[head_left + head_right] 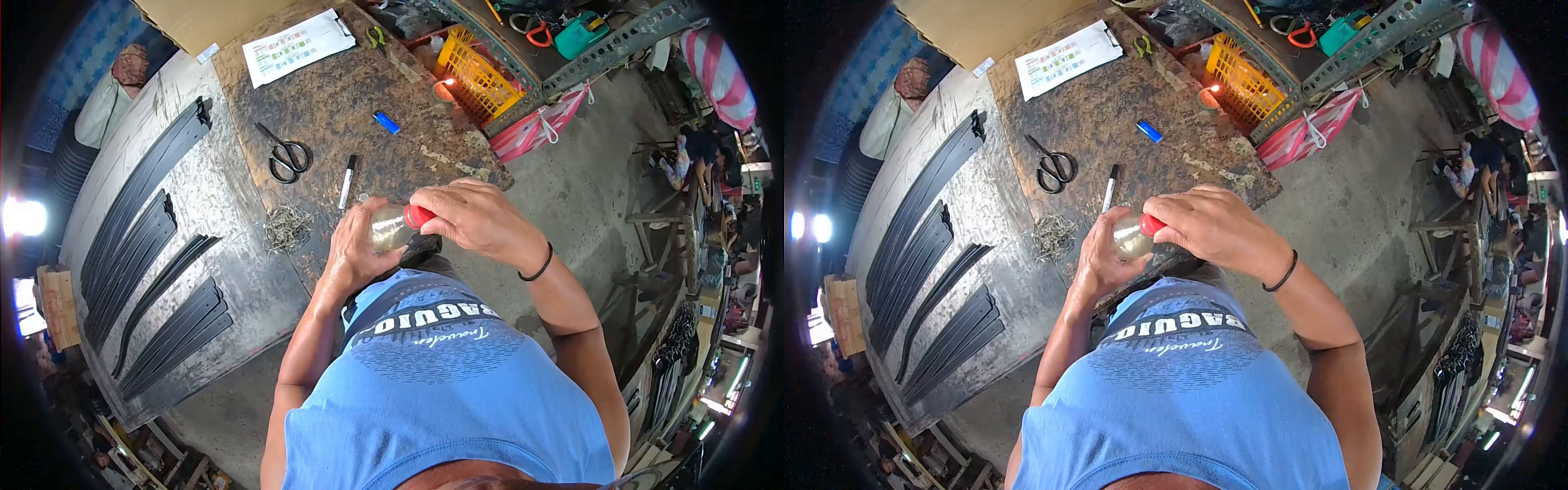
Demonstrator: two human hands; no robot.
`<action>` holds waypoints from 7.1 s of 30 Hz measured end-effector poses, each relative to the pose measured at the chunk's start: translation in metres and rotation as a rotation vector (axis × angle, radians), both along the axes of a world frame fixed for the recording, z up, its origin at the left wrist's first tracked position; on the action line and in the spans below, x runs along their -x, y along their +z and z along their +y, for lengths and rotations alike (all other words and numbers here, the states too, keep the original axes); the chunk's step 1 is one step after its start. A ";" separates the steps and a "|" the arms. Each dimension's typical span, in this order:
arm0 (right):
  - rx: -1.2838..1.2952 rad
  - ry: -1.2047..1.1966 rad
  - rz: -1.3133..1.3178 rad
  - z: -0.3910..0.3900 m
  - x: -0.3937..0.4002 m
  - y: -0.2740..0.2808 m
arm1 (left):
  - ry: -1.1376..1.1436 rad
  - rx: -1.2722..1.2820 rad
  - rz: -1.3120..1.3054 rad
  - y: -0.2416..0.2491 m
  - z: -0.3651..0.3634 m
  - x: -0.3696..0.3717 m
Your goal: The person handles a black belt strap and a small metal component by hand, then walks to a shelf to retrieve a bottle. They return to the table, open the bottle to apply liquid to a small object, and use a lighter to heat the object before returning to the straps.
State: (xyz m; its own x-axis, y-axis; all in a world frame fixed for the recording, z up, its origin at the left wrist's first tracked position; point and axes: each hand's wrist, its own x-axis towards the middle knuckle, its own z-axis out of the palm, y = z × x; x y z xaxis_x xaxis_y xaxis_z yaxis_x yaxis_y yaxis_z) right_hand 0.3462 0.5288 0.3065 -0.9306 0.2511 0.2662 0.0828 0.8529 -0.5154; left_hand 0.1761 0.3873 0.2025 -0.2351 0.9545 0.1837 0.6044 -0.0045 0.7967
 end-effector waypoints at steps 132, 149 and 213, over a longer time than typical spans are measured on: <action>-0.625 -0.360 0.769 0.062 -0.207 0.144 | 0.216 -0.755 0.006 0.092 0.537 0.122; -1.070 -0.412 1.047 -0.053 -0.234 0.196 | -0.373 -1.741 0.805 0.388 0.012 0.053; 0.615 -1.239 0.616 0.060 -0.203 -0.116 | 0.541 -0.496 0.123 0.102 0.017 0.067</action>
